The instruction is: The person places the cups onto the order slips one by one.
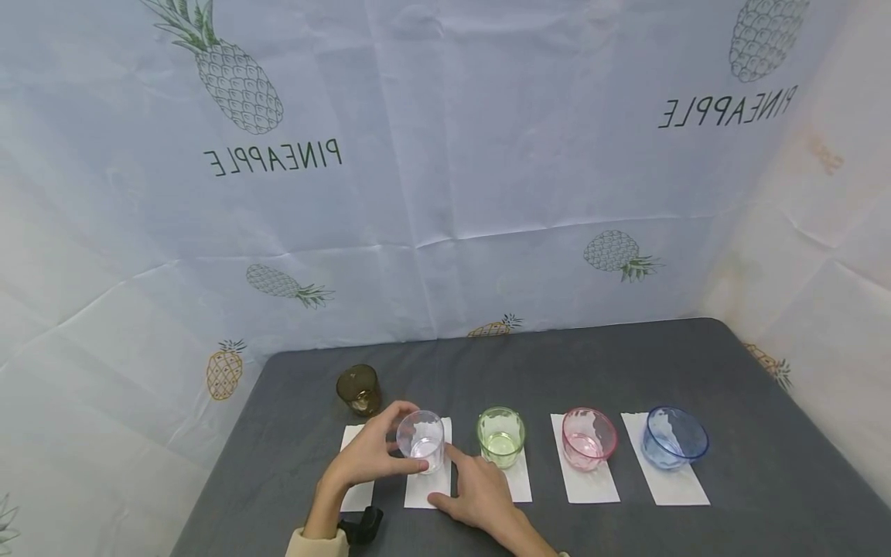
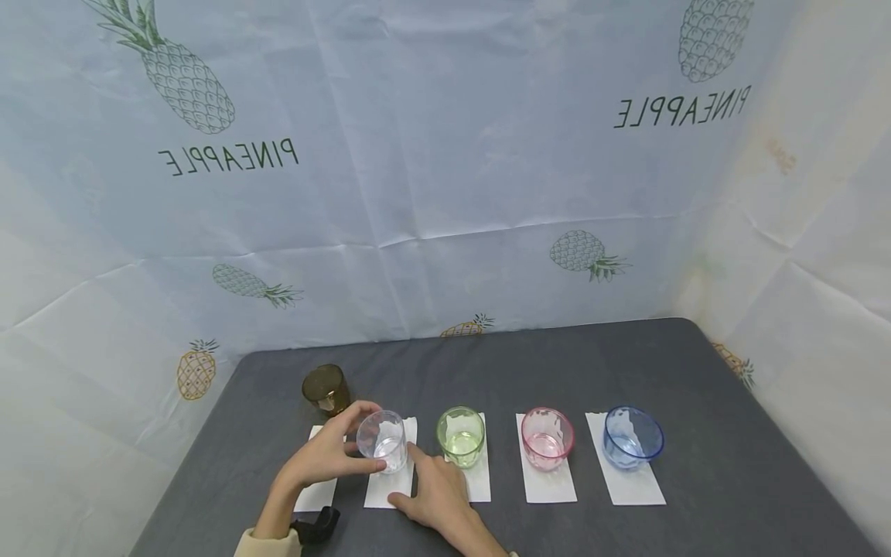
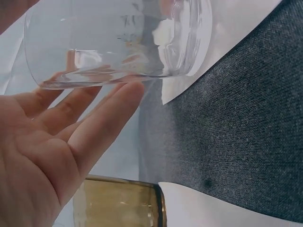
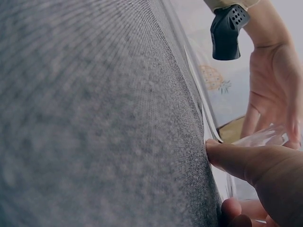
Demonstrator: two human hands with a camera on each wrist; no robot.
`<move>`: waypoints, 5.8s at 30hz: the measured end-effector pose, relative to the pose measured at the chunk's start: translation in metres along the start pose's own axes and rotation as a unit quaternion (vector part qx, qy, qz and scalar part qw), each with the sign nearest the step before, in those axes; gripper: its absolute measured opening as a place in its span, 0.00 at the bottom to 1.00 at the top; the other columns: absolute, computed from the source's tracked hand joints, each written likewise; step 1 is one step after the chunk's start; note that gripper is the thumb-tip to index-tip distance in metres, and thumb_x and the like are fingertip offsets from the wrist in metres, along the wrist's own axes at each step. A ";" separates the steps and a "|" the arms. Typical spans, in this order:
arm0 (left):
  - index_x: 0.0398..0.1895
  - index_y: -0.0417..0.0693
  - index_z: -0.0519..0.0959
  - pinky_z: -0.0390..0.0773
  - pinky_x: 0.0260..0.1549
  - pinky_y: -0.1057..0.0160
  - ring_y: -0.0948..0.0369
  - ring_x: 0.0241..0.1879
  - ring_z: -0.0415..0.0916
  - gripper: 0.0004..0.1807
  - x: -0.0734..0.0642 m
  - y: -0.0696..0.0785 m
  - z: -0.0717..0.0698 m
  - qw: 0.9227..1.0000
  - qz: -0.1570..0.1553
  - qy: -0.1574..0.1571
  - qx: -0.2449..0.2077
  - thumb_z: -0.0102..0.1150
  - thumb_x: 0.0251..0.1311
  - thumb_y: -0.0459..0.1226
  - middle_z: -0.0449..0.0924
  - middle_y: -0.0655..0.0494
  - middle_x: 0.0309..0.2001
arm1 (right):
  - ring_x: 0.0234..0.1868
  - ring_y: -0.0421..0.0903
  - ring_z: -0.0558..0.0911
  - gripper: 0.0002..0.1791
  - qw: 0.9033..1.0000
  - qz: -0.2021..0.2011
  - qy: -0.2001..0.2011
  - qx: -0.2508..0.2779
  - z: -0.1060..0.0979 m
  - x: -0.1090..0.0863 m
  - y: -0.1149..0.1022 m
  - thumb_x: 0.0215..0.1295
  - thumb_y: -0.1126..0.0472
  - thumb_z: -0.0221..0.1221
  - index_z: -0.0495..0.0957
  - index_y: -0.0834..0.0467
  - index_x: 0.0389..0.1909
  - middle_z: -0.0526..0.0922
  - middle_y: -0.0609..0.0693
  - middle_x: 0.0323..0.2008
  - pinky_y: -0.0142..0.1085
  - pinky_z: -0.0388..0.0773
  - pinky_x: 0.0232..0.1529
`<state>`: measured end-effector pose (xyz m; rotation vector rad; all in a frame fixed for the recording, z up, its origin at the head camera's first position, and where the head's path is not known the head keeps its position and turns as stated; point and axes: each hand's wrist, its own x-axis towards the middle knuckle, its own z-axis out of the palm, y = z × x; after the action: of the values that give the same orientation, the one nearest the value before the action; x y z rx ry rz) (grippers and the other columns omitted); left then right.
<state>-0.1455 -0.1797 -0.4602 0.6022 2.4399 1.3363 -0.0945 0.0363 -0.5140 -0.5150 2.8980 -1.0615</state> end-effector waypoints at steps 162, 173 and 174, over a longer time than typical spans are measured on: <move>0.77 0.36 0.59 0.75 0.65 0.38 0.37 0.67 0.71 0.48 0.011 -0.057 -0.067 0.966 -0.081 0.231 0.084 0.74 0.59 0.44 0.67 0.33 0.69 | 0.21 0.40 0.81 0.43 0.998 -0.015 0.006 -0.053 0.077 0.039 -0.083 0.46 0.35 0.75 0.80 0.51 0.63 0.90 0.53 0.29 0.30 0.63 0.15; 0.77 0.36 0.59 0.77 0.63 0.39 0.37 0.64 0.73 0.48 0.004 -0.050 -0.070 0.967 -0.064 0.231 0.089 0.74 0.59 0.45 0.68 0.33 0.69 | 0.17 0.37 0.75 0.43 0.999 -0.006 0.000 -0.049 0.077 0.039 -0.083 0.47 0.35 0.75 0.79 0.51 0.64 0.89 0.52 0.27 0.30 0.62 0.13; 0.77 0.37 0.59 0.77 0.63 0.39 0.38 0.65 0.73 0.48 0.002 -0.049 -0.070 0.967 -0.064 0.230 0.087 0.74 0.59 0.45 0.68 0.34 0.69 | 0.16 0.37 0.74 0.43 0.999 -0.006 0.000 -0.049 0.077 0.039 -0.083 0.47 0.35 0.75 0.79 0.51 0.64 0.89 0.52 0.26 0.30 0.62 0.13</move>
<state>-0.1894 -0.2531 -0.4652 0.1745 2.9288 1.3353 -0.0972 -0.0830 -0.5170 -0.5356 2.9615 -0.9243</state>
